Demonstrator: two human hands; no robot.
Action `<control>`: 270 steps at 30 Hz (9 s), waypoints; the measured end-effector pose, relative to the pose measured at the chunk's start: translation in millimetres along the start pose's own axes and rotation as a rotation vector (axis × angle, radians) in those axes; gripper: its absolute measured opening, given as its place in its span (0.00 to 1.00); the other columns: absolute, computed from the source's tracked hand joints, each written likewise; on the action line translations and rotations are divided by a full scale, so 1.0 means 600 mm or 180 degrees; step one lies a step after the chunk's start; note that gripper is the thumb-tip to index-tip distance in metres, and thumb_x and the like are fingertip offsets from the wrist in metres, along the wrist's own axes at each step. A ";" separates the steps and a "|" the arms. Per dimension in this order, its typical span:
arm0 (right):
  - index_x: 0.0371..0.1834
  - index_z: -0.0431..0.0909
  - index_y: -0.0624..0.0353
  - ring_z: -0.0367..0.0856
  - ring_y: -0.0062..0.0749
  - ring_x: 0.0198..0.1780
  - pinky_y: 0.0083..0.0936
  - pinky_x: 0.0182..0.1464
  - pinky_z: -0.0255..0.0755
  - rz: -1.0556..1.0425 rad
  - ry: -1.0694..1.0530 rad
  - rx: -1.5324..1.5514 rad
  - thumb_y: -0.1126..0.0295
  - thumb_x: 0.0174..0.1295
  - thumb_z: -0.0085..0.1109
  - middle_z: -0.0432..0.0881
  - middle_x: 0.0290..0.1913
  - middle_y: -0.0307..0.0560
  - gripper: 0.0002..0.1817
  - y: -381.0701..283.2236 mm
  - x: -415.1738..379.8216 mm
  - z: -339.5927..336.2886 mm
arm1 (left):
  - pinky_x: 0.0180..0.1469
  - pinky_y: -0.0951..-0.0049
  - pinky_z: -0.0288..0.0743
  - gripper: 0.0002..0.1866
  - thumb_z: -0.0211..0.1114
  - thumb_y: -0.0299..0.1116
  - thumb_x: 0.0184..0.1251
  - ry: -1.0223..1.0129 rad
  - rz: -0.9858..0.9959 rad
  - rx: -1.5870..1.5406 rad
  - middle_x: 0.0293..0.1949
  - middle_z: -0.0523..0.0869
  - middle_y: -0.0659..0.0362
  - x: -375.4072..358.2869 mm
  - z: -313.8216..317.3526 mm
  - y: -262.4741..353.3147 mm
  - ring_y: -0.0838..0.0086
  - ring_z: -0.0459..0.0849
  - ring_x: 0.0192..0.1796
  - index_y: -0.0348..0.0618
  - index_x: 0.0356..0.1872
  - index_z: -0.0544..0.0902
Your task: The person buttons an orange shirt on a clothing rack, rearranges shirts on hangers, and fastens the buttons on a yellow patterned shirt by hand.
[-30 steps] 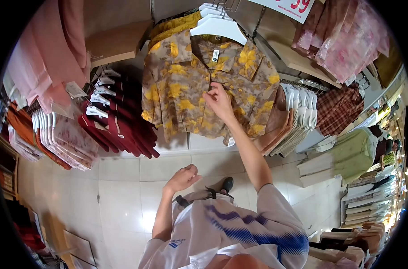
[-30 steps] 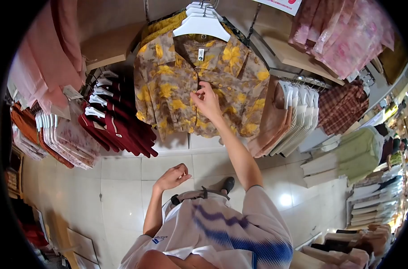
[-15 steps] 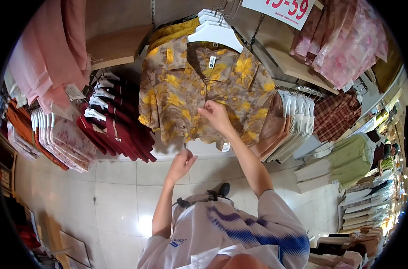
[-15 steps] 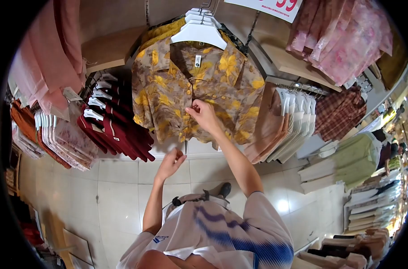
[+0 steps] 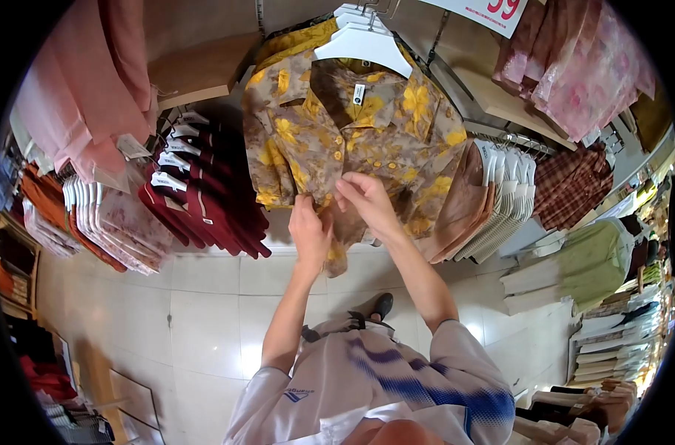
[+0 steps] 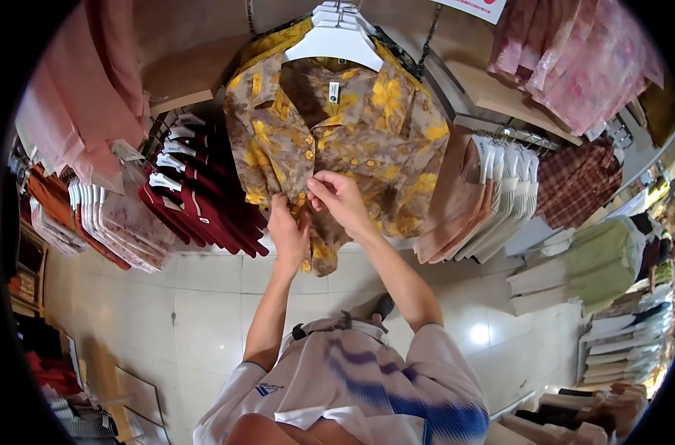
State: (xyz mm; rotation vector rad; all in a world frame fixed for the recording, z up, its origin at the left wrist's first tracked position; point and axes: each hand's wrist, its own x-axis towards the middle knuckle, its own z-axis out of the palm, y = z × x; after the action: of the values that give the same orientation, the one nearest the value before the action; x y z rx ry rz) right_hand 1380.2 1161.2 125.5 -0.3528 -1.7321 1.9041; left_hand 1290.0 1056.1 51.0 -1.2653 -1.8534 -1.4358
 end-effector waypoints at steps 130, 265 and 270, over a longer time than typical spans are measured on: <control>0.41 0.79 0.59 0.82 0.32 0.32 0.26 0.32 0.76 -0.1770 -0.0110 -0.2826 0.75 0.62 0.62 0.74 0.34 0.44 0.06 -0.055 -0.049 -0.082 | 0.35 0.74 0.66 0.08 0.56 0.30 0.75 -0.1062 -0.1112 -0.1636 0.27 0.74 0.62 0.092 -0.022 0.021 0.78 0.69 0.31 0.34 0.38 0.75; 0.19 0.73 0.53 0.74 0.43 0.15 0.37 0.20 0.67 -0.3659 -0.0320 -0.4259 0.65 0.54 0.64 0.73 0.12 0.45 0.11 -0.144 0.135 -0.074 | 0.30 0.79 0.59 0.05 0.58 0.27 0.71 -0.1095 -0.0738 -0.2080 0.25 0.71 0.68 0.261 0.004 0.014 0.85 0.66 0.29 0.36 0.34 0.76; 0.17 0.73 0.52 0.74 0.39 0.14 0.35 0.18 0.66 -0.3878 0.0110 -0.4189 0.68 0.51 0.64 0.72 0.11 0.42 0.10 -0.142 0.132 -0.059 | 0.32 0.81 0.61 0.05 0.56 0.26 0.72 -0.1133 -0.0976 -0.2582 0.27 0.72 0.70 0.269 -0.011 0.033 0.86 0.67 0.30 0.38 0.33 0.76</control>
State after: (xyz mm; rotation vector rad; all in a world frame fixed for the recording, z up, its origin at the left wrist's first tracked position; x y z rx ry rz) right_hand 1351.8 1236.9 216.5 0.2314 -2.1275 -0.1758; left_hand 1231.9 1111.3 192.5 -1.7368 -1.7828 -2.4158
